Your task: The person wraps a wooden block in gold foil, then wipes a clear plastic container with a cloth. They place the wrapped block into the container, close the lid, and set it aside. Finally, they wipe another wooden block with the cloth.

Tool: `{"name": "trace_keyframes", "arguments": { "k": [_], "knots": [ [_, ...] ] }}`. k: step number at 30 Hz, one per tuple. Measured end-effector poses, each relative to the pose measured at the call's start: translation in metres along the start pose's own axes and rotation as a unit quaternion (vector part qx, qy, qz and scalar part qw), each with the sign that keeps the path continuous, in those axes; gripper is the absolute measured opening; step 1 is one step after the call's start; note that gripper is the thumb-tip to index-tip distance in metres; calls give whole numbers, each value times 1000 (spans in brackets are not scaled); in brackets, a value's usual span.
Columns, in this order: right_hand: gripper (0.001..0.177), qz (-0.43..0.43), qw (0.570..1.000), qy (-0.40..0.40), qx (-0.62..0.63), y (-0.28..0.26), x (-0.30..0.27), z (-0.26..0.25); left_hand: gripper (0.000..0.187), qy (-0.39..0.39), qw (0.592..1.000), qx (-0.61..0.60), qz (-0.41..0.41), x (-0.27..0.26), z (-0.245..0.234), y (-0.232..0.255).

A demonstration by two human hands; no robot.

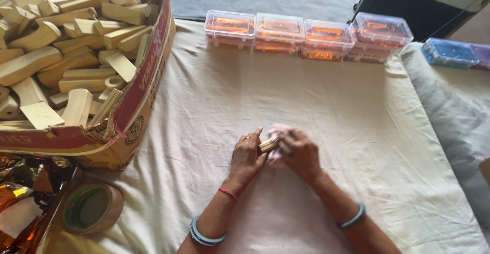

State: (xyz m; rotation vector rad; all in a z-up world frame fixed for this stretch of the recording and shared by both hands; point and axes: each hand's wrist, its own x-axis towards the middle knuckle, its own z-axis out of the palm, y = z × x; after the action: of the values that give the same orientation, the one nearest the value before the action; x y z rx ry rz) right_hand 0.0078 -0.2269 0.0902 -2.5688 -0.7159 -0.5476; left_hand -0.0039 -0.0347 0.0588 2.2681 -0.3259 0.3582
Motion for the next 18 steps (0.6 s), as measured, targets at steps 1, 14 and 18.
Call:
{"name": "trace_keyframes", "arguments": {
  "k": [1, 14, 18],
  "knots": [
    [42, 44, 999, -6, -17, 3, 2, -7, 75, -23, 1000, 1, -8, -2, -1, 3],
    [41, -70, 997, -3, -25, -5, -9, 8, 85, -8, 999, 31, 10, 0, 5, -4],
    [39, 45, 999, -19, 8, 16, -1, -7, 81, -41, 999, 8, -6, 0, -2, 1]
  ]
}}
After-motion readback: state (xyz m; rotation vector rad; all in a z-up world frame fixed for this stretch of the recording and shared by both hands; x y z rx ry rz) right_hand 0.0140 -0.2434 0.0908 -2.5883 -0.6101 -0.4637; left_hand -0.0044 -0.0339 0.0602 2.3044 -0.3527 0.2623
